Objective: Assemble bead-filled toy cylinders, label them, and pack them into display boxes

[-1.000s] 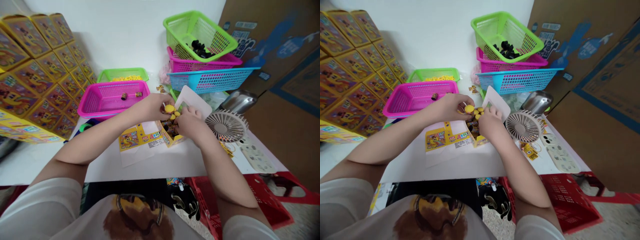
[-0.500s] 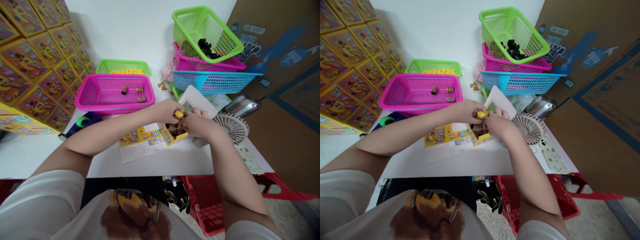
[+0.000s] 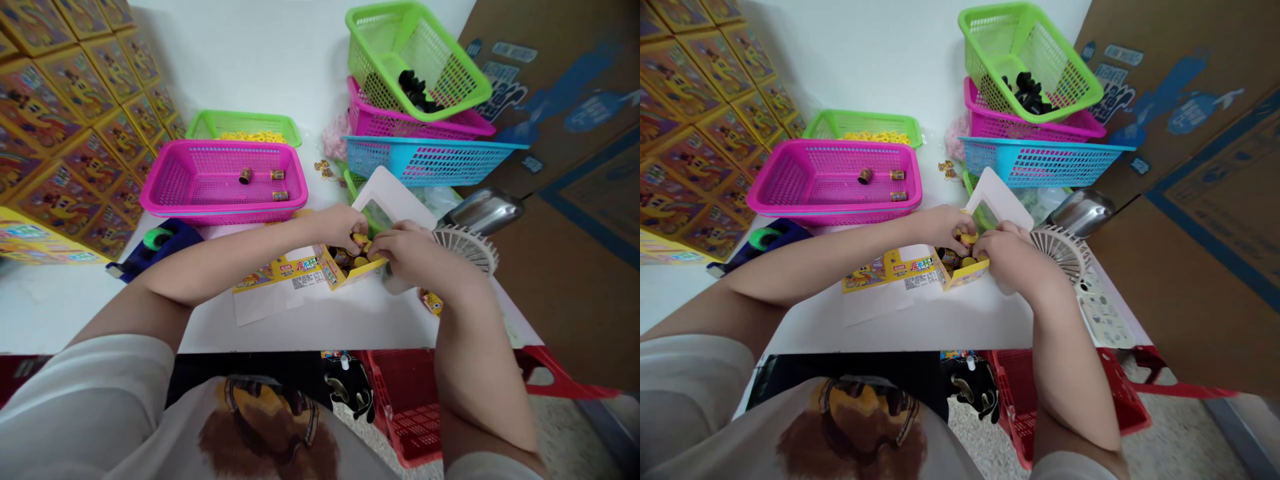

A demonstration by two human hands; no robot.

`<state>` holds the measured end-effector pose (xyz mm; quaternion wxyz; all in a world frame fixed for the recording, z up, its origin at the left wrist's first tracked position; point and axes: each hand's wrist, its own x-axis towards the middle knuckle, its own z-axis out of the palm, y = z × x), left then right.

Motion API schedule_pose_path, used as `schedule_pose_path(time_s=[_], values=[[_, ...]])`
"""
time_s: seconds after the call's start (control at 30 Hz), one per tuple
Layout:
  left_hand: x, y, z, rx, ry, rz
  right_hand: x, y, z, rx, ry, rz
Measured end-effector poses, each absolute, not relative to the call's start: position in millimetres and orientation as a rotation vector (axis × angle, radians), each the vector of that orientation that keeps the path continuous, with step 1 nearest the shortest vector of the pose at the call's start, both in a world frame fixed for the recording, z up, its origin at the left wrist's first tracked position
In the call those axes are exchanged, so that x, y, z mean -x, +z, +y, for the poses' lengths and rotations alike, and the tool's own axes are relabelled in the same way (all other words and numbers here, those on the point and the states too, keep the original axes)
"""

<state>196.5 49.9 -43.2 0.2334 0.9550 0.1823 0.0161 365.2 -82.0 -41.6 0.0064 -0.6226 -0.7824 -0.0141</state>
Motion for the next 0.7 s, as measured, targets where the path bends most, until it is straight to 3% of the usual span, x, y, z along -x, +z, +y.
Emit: schedule_pose_path(time_s=[0.37, 0.7], values=[[-207.8, -51.1, 49.0, -2.643, 0.092, 0.53, -353.8, -36.0, -100.5, 1.84, 0.005, -2.331], [-200.9, -54.1, 54.3, -2.67, -0.019, 0.504, -334.8, -48.3, -65.5, 2.078, 0.103, -2.254]])
